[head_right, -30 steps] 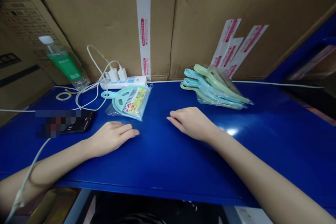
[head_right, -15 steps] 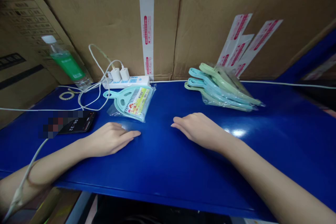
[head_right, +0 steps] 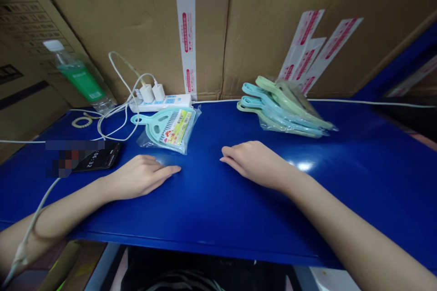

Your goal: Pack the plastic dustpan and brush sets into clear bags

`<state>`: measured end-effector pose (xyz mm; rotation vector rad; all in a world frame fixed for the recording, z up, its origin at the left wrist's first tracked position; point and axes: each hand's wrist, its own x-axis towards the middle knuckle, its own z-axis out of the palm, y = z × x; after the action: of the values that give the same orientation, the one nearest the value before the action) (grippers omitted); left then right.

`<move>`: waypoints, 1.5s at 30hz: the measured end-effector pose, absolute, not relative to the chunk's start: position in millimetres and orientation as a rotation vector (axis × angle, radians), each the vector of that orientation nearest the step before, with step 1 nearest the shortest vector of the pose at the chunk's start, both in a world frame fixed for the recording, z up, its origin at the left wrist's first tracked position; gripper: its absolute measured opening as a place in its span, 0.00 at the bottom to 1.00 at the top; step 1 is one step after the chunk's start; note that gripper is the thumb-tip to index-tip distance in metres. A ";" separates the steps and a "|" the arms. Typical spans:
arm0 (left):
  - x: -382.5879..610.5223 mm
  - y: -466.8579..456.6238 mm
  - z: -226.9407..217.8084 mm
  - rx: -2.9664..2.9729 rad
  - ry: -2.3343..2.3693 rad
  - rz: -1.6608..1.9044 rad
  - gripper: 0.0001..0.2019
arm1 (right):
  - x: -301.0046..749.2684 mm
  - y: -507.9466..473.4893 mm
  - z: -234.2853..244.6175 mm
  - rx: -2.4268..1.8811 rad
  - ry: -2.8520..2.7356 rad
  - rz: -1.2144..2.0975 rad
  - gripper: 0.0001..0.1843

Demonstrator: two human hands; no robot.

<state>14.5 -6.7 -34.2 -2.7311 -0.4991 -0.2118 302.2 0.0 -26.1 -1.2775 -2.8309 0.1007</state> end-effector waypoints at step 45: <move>14.0 -7.2 -35.4 -2.737 -0.516 -0.230 0.12 | 298.9 -2.7 -23.5 -1.317 -2.838 0.095 0.12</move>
<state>14.0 -7.2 -35.4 -2.7373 -0.5162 -0.2302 298.9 -2.7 -23.5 -1.3167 -2.8375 0.0948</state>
